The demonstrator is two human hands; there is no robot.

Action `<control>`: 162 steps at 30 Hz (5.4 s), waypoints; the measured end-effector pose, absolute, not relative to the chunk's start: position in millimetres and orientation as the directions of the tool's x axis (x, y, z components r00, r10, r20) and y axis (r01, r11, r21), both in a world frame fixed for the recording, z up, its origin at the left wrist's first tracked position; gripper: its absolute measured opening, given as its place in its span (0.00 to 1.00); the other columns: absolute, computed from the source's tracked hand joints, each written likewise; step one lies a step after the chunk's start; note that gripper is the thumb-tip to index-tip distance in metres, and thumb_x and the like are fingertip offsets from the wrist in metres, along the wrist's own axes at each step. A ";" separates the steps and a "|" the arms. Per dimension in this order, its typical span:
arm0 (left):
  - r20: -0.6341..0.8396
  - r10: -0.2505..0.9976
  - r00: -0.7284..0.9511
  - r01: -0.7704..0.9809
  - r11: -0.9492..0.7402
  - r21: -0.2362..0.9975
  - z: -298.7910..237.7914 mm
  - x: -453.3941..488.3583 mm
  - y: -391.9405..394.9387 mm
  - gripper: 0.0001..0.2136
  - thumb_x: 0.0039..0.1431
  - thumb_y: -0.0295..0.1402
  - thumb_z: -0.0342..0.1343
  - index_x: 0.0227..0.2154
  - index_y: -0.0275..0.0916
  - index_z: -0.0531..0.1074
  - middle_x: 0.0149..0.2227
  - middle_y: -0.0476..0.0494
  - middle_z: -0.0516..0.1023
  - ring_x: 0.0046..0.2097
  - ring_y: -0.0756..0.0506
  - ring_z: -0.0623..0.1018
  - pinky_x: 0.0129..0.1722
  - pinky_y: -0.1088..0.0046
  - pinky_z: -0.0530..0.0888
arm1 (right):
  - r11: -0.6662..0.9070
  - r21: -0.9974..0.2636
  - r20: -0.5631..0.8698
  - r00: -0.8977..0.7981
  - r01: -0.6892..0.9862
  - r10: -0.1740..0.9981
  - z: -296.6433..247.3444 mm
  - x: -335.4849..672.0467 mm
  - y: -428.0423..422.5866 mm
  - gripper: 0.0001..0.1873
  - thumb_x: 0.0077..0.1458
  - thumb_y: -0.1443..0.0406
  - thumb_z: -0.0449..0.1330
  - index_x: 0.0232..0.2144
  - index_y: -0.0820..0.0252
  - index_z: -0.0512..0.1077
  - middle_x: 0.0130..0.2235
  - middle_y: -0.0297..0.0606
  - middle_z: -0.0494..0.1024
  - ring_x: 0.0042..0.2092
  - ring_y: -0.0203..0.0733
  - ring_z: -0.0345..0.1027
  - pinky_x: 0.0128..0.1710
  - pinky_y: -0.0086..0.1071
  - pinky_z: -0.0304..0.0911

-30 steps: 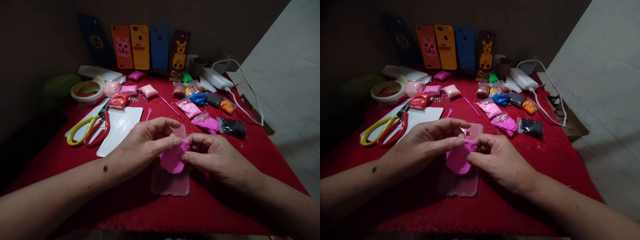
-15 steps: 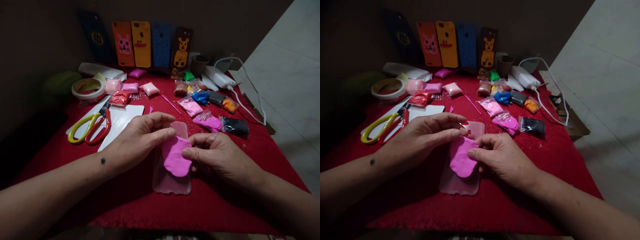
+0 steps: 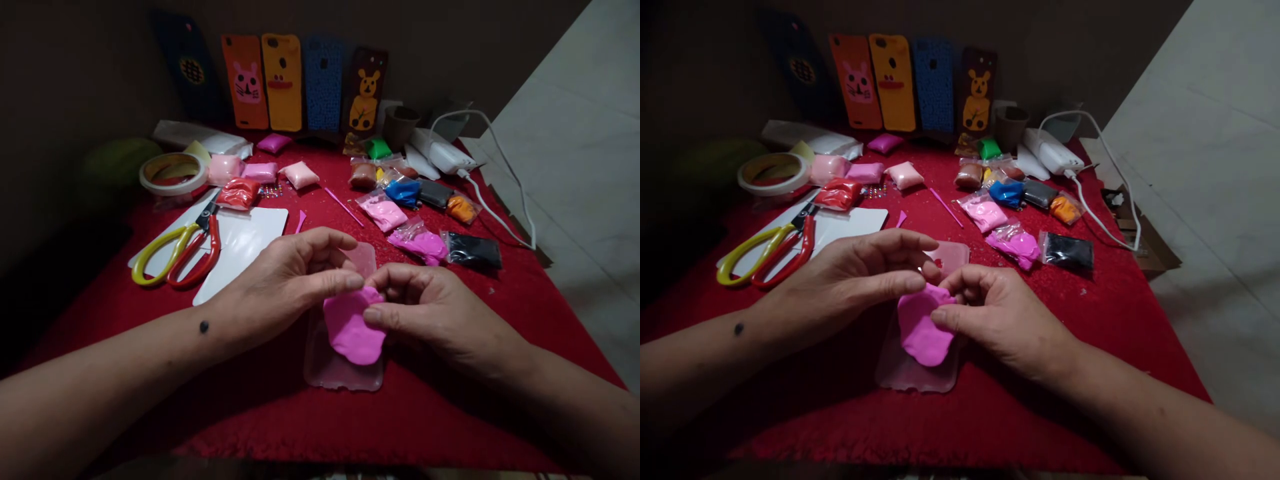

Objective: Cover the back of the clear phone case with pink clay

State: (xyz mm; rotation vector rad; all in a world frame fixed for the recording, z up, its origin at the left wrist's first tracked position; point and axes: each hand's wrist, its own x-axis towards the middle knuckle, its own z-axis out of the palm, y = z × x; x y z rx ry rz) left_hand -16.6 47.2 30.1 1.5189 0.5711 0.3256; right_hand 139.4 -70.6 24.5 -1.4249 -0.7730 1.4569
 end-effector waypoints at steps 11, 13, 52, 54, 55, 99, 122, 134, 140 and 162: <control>-0.112 0.580 0.807 0.131 0.009 0.991 29.2 -18.0 45.3 0.12 0.62 0.34 0.60 0.48 0.39 0.73 0.32 0.50 0.79 0.32 0.53 0.76 0.31 0.80 0.71 | -0.368 -0.930 -0.368 0.082 -0.016 0.926 27.0 137.6 -74.5 0.12 0.52 0.58 0.68 0.24 0.58 0.75 0.23 0.30 0.72 0.23 0.31 0.62 0.23 0.27 0.56; -0.118 0.610 0.784 0.134 0.020 0.991 30.1 -18.2 46.6 0.15 0.63 0.37 0.60 0.50 0.40 0.71 0.36 0.48 0.81 0.35 0.51 0.78 0.33 0.80 0.72 | -0.370 -0.928 -0.371 0.123 -0.032 0.920 27.3 137.5 -73.5 0.13 0.54 0.56 0.66 0.26 0.57 0.74 0.21 0.30 0.72 0.21 0.31 0.63 0.22 0.27 0.57; -0.107 0.554 0.826 0.178 -0.076 0.981 30.5 -20.4 34.6 0.20 0.63 0.38 0.58 0.56 0.39 0.67 0.36 0.48 0.80 0.34 0.50 0.77 0.30 0.78 0.73 | -0.146 -0.969 -0.185 0.192 -0.200 0.964 18.8 136.9 -70.5 0.16 0.46 0.69 0.71 0.40 0.52 0.79 0.44 0.34 0.81 0.38 0.36 0.74 0.37 0.29 0.71; -0.105 0.566 0.818 0.185 -0.084 0.979 31.9 -21.0 37.6 0.20 0.63 0.39 0.58 0.55 0.38 0.67 0.36 0.46 0.80 0.36 0.48 0.79 0.31 0.76 0.74 | -0.152 -0.967 -0.193 0.196 -0.206 0.961 18.4 137.9 -70.6 0.17 0.47 0.70 0.70 0.41 0.51 0.79 0.41 0.33 0.81 0.37 0.35 0.74 0.37 0.28 0.71; -0.104 0.563 0.820 0.169 -0.064 0.983 32.3 -21.2 38.3 0.20 0.62 0.37 0.59 0.55 0.38 0.66 0.35 0.46 0.80 0.35 0.47 0.79 0.30 0.75 0.74 | -0.156 -0.965 -0.197 0.194 -0.209 0.961 18.5 137.9 -70.5 0.16 0.48 0.69 0.70 0.41 0.51 0.79 0.40 0.33 0.81 0.37 0.35 0.75 0.37 0.29 0.72; 0.023 0.500 0.866 0.308 -0.568 0.763 28.3 -21.5 54.6 0.10 0.60 0.31 0.57 0.44 0.34 0.74 0.33 0.48 0.79 0.33 0.49 0.76 0.32 0.74 0.70 | -0.098 -0.976 -0.052 0.230 0.194 0.972 20.9 131.6 -68.5 0.08 0.53 0.70 0.61 0.37 0.59 0.70 0.32 0.32 0.72 0.32 0.34 0.66 0.30 0.28 0.64; -0.073 0.374 0.925 0.294 -0.580 0.759 37.0 -25.9 60.0 0.09 0.62 0.31 0.53 0.42 0.36 0.75 0.28 0.50 0.76 0.28 0.51 0.72 0.27 0.76 0.67 | -0.200 -0.958 -0.166 0.172 0.208 0.971 22.9 132.8 -73.4 0.05 0.54 0.69 0.61 0.35 0.58 0.71 0.30 0.34 0.75 0.28 0.34 0.65 0.27 0.29 0.63; 0.135 0.428 0.894 0.247 -0.720 0.648 18.5 -24.1 58.6 0.08 0.60 0.28 0.54 0.39 0.38 0.76 0.35 0.47 0.81 0.34 0.49 0.78 0.33 0.75 0.71 | -0.147 -0.882 -0.066 0.192 0.448 0.979 14.6 134.1 -75.1 0.05 0.57 0.67 0.58 0.37 0.54 0.71 0.31 0.35 0.75 0.31 0.40 0.69 0.29 0.35 0.63; 0.163 0.417 0.894 0.257 -0.777 0.574 19.8 -21.6 53.3 0.08 0.60 0.23 0.53 0.38 0.36 0.76 0.35 0.47 0.80 0.34 0.49 0.77 0.33 0.76 0.69 | -0.091 -0.840 0.020 0.199 0.535 0.980 10.7 135.3 -76.5 0.05 0.57 0.68 0.58 0.37 0.54 0.71 0.32 0.35 0.76 0.32 0.40 0.70 0.32 0.35 0.64; -0.003 0.373 0.928 0.251 -0.618 0.745 21.5 -17.2 59.5 0.06 0.58 0.21 0.57 0.36 0.33 0.76 0.28 0.53 0.73 0.29 0.54 0.70 0.29 0.80 0.67 | 0.227 -0.456 0.461 0.011 0.861 0.887 10.8 138.0 -83.2 0.07 0.60 0.74 0.57 0.40 0.68 0.75 0.34 0.44 0.76 0.36 0.40 0.71 0.36 0.34 0.69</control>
